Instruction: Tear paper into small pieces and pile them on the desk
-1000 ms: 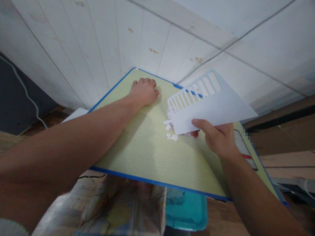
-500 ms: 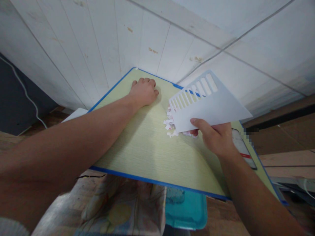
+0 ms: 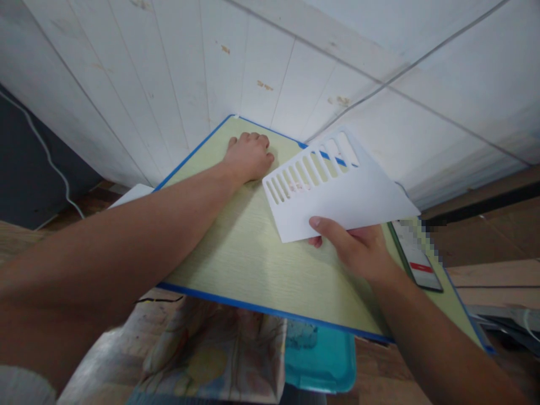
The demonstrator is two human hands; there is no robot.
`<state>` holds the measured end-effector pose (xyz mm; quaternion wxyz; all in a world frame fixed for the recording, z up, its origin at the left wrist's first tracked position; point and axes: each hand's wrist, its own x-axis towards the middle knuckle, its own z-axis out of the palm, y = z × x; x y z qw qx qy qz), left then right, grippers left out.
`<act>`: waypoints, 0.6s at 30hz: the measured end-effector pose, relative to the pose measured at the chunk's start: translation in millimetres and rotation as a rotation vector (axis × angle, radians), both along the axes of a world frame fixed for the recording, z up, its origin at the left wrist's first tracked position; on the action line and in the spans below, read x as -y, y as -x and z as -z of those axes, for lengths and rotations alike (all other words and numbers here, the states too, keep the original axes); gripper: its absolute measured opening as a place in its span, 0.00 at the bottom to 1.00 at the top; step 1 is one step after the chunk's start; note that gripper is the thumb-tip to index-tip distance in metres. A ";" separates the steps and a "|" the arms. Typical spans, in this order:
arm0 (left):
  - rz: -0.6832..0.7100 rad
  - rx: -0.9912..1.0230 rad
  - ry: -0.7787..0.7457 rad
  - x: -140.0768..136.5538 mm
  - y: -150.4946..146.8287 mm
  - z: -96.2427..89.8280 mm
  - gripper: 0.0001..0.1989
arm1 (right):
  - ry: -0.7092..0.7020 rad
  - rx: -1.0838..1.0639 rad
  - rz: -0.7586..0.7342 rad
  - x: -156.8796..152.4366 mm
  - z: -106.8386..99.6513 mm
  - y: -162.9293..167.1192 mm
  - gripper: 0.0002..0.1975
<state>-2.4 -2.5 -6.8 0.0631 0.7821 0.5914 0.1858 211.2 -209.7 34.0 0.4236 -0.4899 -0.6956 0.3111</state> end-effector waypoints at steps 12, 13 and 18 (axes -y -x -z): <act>0.043 -0.024 0.050 20.6 3.5 -18.4 0.29 | 0.116 -0.044 -0.130 10.8 1.2 7.3 0.18; 0.043 -0.035 0.062 24.9 2.9 -22.1 0.28 | 0.133 -0.057 -0.144 12.2 2.0 8.4 0.18; 0.038 -0.051 0.078 31.4 1.8 -28.5 0.28 | 0.201 -0.091 -0.199 15.6 1.0 11.3 0.15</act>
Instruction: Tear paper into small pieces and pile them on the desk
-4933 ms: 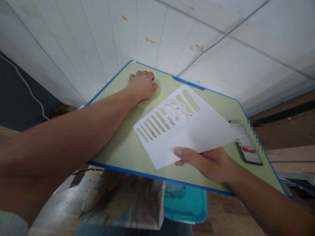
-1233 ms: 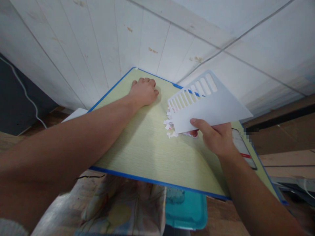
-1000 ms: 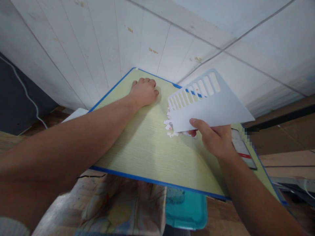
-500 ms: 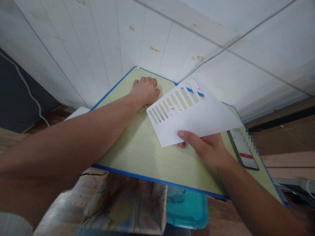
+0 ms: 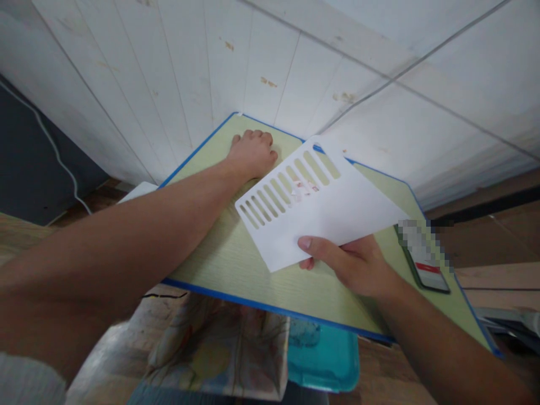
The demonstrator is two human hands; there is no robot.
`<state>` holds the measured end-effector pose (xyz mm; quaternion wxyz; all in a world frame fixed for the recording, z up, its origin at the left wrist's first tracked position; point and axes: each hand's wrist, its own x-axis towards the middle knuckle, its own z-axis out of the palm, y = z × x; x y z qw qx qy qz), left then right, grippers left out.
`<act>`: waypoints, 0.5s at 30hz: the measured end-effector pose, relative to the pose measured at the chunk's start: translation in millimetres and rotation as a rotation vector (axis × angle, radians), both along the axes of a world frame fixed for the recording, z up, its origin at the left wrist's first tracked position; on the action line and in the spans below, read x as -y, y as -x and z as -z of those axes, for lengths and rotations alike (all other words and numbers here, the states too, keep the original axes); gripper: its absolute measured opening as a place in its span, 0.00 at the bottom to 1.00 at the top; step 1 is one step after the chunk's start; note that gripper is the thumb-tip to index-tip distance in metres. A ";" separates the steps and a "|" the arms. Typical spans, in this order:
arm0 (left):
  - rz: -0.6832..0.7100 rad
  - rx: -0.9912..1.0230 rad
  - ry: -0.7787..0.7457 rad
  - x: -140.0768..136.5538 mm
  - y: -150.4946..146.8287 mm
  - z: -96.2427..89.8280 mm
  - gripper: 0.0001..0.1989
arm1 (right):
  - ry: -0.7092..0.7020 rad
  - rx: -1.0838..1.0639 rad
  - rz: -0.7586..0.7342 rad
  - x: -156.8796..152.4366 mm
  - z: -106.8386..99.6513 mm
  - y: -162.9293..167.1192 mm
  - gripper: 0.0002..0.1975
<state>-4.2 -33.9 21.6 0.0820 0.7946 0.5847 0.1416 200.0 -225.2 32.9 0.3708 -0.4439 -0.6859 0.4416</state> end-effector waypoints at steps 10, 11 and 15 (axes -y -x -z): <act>0.011 0.055 -0.051 -20.8 1.9 19.7 0.38 | 0.065 -0.032 -0.110 5.4 -0.7 6.7 0.13; 0.013 0.055 -0.044 -20.1 1.9 19.3 0.39 | 0.072 -0.032 -0.114 6.4 -1.3 7.4 0.12; 0.018 0.054 -0.035 -16.5 1.4 16.2 0.39 | 0.089 -0.040 -0.081 6.8 -2.9 7.1 0.12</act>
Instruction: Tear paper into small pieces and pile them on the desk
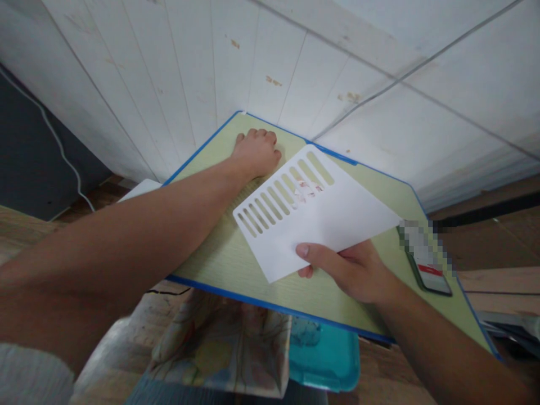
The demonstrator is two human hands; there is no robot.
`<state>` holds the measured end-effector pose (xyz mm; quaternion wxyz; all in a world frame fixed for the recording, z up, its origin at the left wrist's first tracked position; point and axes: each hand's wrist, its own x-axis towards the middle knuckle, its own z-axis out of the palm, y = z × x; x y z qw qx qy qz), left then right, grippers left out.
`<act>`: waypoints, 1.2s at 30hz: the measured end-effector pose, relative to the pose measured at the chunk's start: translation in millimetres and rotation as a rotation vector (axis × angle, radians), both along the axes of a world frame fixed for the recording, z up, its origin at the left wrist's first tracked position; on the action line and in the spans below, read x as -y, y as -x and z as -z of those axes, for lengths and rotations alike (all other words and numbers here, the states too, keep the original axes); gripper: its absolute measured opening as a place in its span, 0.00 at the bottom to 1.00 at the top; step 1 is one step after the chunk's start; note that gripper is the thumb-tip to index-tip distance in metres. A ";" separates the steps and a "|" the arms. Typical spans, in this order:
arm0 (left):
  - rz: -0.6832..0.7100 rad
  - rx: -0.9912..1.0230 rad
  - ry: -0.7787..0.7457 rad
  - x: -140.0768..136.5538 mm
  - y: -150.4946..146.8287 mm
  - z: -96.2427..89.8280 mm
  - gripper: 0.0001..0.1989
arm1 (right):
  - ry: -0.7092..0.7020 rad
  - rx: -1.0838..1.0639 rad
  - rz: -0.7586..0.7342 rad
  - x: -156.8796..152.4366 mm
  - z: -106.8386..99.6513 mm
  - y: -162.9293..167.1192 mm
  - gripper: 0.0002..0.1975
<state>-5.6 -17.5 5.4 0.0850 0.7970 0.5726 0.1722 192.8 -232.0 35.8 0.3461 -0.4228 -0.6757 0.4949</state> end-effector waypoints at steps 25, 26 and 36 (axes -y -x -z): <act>0.009 0.124 0.027 6.5 1.2 -3.3 0.41 | 0.001 0.018 -0.068 1.7 -4.6 -0.4 0.15; 0.010 0.124 0.029 6.2 1.4 -3.0 0.42 | 0.004 0.029 -0.064 2.2 -5.0 0.0 0.15; 0.009 0.049 0.008 -3.9 2.0 2.4 0.42 | -0.104 0.137 0.075 -1.4 -0.2 -4.2 0.20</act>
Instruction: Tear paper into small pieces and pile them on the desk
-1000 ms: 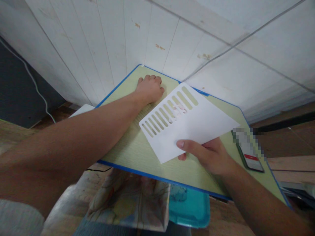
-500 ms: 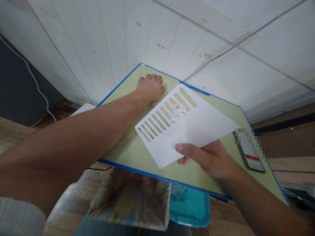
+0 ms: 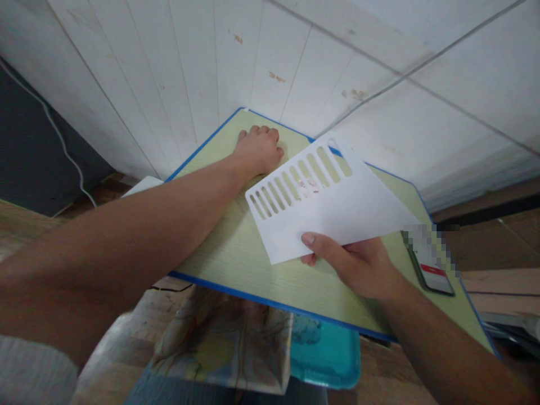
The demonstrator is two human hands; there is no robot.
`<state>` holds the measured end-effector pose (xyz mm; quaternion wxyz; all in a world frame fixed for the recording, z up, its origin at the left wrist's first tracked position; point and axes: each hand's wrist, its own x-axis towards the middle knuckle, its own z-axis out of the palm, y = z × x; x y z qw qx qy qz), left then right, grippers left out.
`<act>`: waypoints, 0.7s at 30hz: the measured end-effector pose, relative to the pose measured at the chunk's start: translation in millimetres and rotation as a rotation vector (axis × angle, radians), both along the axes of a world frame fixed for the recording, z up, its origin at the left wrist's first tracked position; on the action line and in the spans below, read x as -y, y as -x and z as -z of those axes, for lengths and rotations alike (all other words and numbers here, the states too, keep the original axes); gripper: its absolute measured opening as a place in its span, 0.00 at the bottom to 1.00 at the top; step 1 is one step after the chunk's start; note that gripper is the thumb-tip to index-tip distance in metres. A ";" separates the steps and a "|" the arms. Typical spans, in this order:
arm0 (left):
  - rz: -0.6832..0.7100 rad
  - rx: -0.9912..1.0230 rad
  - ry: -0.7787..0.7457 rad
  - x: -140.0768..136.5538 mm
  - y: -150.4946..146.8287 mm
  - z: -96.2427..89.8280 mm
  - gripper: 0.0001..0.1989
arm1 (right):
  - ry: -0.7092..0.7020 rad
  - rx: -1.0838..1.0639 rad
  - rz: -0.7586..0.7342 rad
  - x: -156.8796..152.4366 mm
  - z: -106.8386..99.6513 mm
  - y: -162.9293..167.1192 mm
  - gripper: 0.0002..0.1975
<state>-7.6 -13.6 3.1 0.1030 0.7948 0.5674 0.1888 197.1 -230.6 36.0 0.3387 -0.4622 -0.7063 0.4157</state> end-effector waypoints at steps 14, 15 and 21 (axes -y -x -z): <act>0.007 -0.005 0.011 11.3 -1.0 -9.2 0.31 | -0.108 -0.037 0.101 0.9 0.1 -0.7 0.23; 0.003 -0.006 0.012 12.4 -1.0 -9.7 0.31 | -0.094 -0.044 0.088 1.4 0.0 -0.3 0.22; -0.016 -0.042 0.018 13.8 -2.2 -10.3 0.31 | 0.011 -0.001 0.014 2.6 -1.8 -1.3 0.22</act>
